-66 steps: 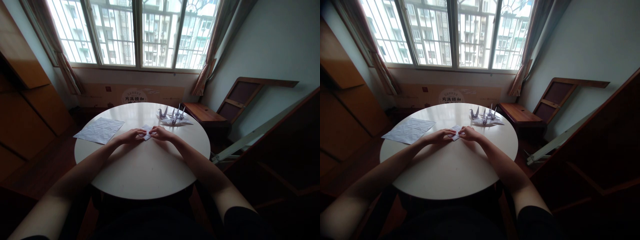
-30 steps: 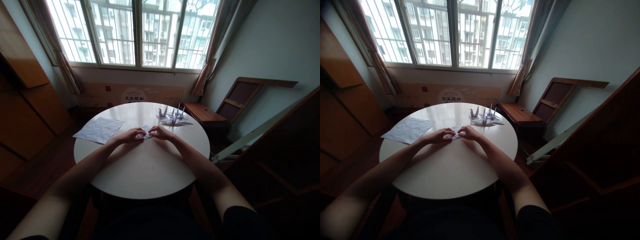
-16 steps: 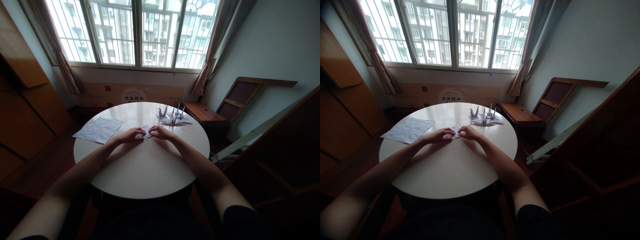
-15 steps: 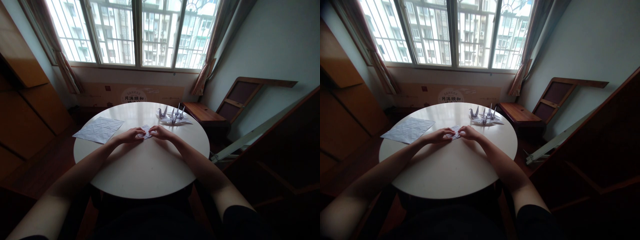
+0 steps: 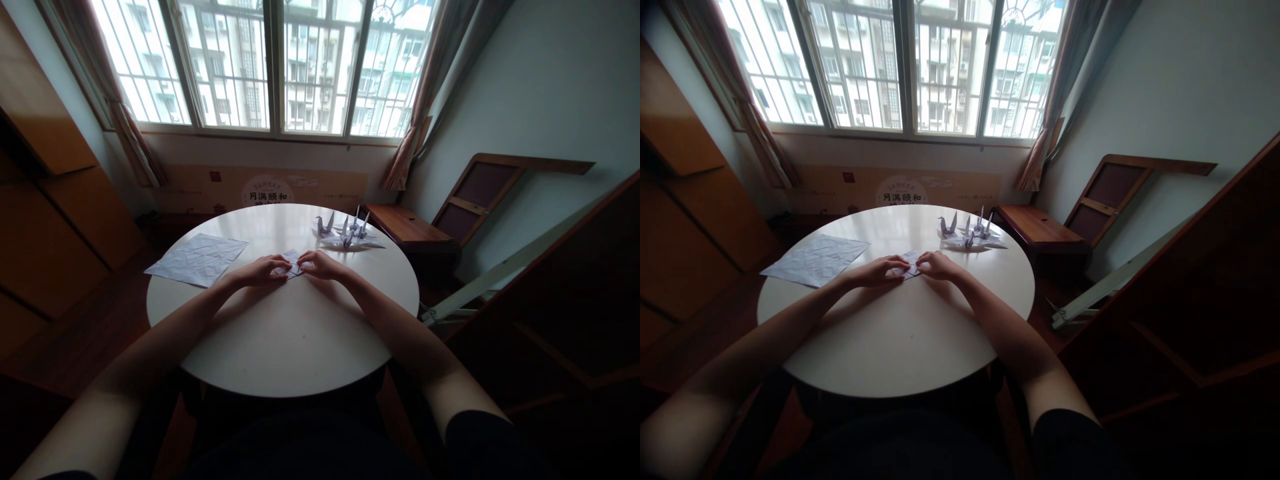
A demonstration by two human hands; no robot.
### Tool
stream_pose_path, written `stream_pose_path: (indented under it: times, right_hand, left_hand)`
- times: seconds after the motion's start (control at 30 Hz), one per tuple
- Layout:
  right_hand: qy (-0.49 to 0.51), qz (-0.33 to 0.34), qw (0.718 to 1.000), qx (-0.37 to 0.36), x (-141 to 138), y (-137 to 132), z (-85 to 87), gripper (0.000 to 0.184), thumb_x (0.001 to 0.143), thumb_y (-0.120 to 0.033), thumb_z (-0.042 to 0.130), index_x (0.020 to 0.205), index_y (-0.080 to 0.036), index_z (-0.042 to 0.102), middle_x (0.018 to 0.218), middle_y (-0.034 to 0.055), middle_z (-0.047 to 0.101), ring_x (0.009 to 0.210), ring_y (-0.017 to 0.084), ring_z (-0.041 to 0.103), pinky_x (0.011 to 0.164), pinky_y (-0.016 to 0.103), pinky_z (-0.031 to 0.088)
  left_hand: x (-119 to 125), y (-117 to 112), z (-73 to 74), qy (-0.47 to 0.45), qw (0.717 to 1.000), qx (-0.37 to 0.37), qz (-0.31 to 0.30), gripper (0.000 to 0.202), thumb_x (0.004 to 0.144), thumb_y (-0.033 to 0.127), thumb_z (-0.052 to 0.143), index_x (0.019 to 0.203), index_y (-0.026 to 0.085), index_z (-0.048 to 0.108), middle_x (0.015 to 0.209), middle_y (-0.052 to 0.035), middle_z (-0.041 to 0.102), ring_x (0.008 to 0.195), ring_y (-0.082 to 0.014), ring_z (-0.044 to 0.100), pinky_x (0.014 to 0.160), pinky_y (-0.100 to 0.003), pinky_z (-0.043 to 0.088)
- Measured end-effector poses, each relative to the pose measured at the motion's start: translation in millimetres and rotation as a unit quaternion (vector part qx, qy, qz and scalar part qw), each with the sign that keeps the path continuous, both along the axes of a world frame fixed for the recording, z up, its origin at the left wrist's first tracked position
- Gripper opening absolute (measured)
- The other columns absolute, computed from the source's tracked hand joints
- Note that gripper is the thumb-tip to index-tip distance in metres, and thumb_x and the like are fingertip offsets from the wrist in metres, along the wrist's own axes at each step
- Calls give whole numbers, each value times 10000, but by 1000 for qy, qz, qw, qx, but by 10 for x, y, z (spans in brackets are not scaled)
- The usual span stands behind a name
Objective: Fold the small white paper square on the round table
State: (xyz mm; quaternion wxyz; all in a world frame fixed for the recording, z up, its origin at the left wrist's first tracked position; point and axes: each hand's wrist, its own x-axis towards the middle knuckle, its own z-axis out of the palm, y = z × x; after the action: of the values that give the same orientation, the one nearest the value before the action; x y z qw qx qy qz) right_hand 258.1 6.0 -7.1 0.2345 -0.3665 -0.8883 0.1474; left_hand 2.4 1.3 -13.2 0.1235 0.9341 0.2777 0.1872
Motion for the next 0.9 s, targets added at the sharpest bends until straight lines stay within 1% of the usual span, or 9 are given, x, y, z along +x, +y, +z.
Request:
stream_pose_path:
  times: [0.2, 0.37, 0.63, 0.9]
  right_hand:
    - [-18, -5, 1000, 8, 1, -21, 17, 224, 838, -223, 691, 1038, -186, 784, 1157, 120, 721, 1013, 236, 691, 942, 358, 501]
    - [-27, -5, 1000, 13, 3, -17, 7, 233, 853, -231, 676, 1058, -190, 779, 1169, 116, 716, 1022, 231, 688, 942, 351, 501]
    - [-18, 3, 1000, 13, -1, -17, 10, 235, 854, -225, 656, 1048, -177, 778, 1154, 114, 728, 1009, 226, 695, 931, 338, 507]
    - [0, 3, 1000, -3, 2, -24, 13, 240, 848, -212, 634, 1037, -184, 780, 1149, 102, 738, 1028, 231, 694, 940, 343, 506]
  left_hand:
    - [-7, 15, -17, -7, 1000, 7, -9, 421, 935, 444, 577, 1266, 197, 656, 1228, -133, 644, 1107, -260, 648, 965, -350, 514]
    - [-4, 9, -6, -7, 1000, 5, -11, 416, 936, 441, 577, 1259, 192, 660, 1232, -138, 641, 1107, -265, 647, 964, -352, 513]
    - [-5, 5, 4, 3, 1000, 3, -5, 443, 936, 458, 570, 1279, 190, 647, 1257, -136, 632, 1136, -270, 635, 987, -355, 502]
    - [-6, 3, 6, 11, 1000, 1, 2, 451, 936, 469, 565, 1279, 188, 650, 1266, -141, 630, 1143, -280, 632, 1000, -374, 495]
